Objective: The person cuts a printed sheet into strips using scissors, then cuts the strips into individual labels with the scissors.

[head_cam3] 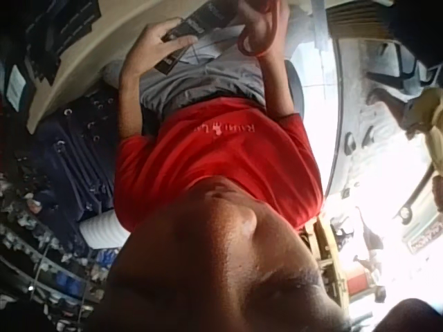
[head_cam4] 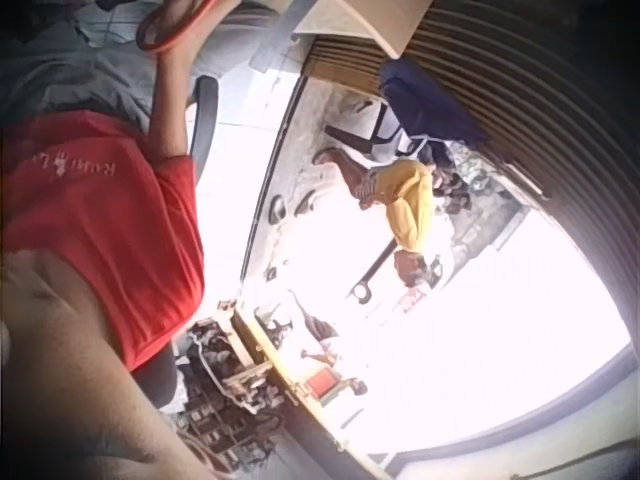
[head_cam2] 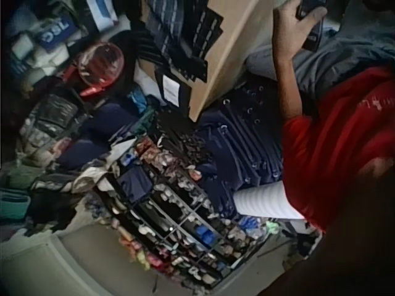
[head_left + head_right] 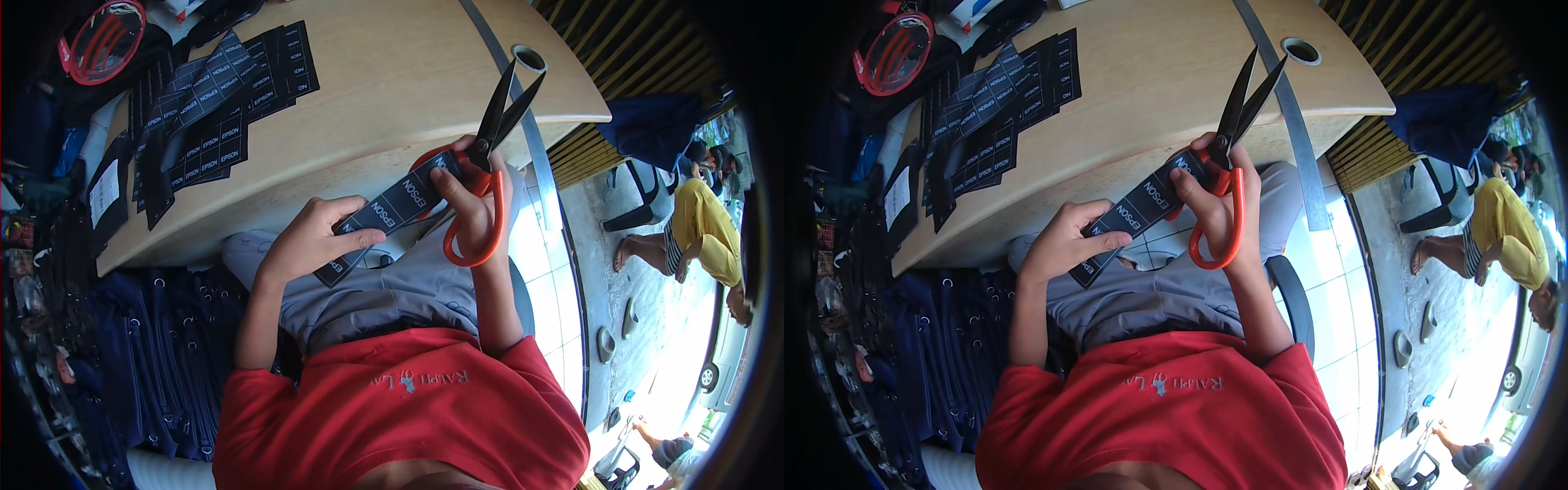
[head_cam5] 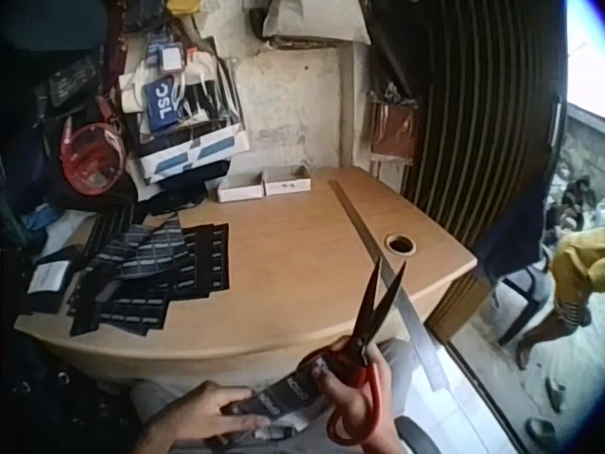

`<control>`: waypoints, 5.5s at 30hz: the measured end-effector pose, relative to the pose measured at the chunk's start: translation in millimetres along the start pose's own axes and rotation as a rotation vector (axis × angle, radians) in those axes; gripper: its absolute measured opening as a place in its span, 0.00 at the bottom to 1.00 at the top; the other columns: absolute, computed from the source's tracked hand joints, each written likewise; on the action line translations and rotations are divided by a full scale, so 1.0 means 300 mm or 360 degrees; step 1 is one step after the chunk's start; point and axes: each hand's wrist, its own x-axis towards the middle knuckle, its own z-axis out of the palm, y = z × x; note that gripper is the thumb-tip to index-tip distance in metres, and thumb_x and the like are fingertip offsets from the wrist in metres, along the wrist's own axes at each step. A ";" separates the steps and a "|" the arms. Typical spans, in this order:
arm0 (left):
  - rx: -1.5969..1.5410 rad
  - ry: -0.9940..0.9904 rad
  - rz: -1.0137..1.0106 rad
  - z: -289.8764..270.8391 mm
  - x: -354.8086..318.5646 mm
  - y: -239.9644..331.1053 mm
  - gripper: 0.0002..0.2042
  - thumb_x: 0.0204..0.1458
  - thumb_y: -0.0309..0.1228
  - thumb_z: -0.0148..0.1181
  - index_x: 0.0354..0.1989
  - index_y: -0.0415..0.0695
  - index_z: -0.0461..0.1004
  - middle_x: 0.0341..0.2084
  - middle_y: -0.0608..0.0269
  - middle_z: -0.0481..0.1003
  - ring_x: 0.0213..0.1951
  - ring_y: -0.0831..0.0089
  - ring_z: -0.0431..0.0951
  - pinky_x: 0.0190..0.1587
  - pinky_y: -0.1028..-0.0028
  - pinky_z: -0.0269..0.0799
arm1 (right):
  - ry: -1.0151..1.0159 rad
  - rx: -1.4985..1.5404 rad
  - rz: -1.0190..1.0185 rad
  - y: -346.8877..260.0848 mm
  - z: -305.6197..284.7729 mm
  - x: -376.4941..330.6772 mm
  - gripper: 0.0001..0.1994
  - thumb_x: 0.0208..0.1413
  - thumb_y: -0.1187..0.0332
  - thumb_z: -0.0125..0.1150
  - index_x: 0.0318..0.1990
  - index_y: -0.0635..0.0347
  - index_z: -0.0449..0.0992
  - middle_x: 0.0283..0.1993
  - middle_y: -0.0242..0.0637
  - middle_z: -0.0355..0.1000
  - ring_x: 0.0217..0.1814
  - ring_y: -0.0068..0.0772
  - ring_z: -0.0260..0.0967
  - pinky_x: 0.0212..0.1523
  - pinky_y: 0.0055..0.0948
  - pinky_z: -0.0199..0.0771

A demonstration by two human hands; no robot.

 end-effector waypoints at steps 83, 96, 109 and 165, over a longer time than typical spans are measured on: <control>-0.0852 0.1364 0.0643 0.123 0.300 0.062 0.10 0.57 0.36 0.64 0.32 0.42 0.76 0.20 0.74 0.72 0.20 0.90 0.67 0.19 0.84 0.57 | -0.0275 -0.0632 0.0067 0.116 0.086 -0.070 0.17 0.68 0.58 0.40 0.43 0.67 0.63 0.24 0.45 0.68 0.25 0.41 0.70 0.30 0.36 0.68; -0.0794 0.1299 0.0552 0.128 0.285 0.064 0.10 0.58 0.33 0.63 0.31 0.37 0.76 0.23 0.69 0.76 0.25 0.83 0.74 0.28 0.79 0.69 | -0.0297 -0.0768 -0.0064 0.107 0.111 -0.062 0.15 0.68 0.62 0.42 0.42 0.69 0.61 0.21 0.54 0.66 0.25 0.60 0.67 0.28 0.43 0.64; -0.0775 0.1268 0.0619 0.140 0.289 0.057 0.10 0.58 0.31 0.62 0.31 0.36 0.77 0.22 0.68 0.76 0.24 0.83 0.72 0.27 0.77 0.67 | -0.0297 -0.0804 -0.0055 0.098 0.107 -0.063 0.15 0.68 0.61 0.43 0.43 0.69 0.61 0.19 0.55 0.65 0.23 0.61 0.65 0.26 0.44 0.63; 0.1771 0.0390 0.0399 -0.104 0.188 0.053 0.44 0.53 0.62 0.51 0.70 0.43 0.51 0.71 0.57 0.49 0.72 0.57 0.46 0.71 0.51 0.40 | -0.0621 -0.0342 0.0535 -0.057 -0.100 -0.050 0.28 0.69 0.43 0.30 0.41 0.64 0.64 0.28 0.36 0.66 0.26 0.24 0.64 0.28 0.24 0.65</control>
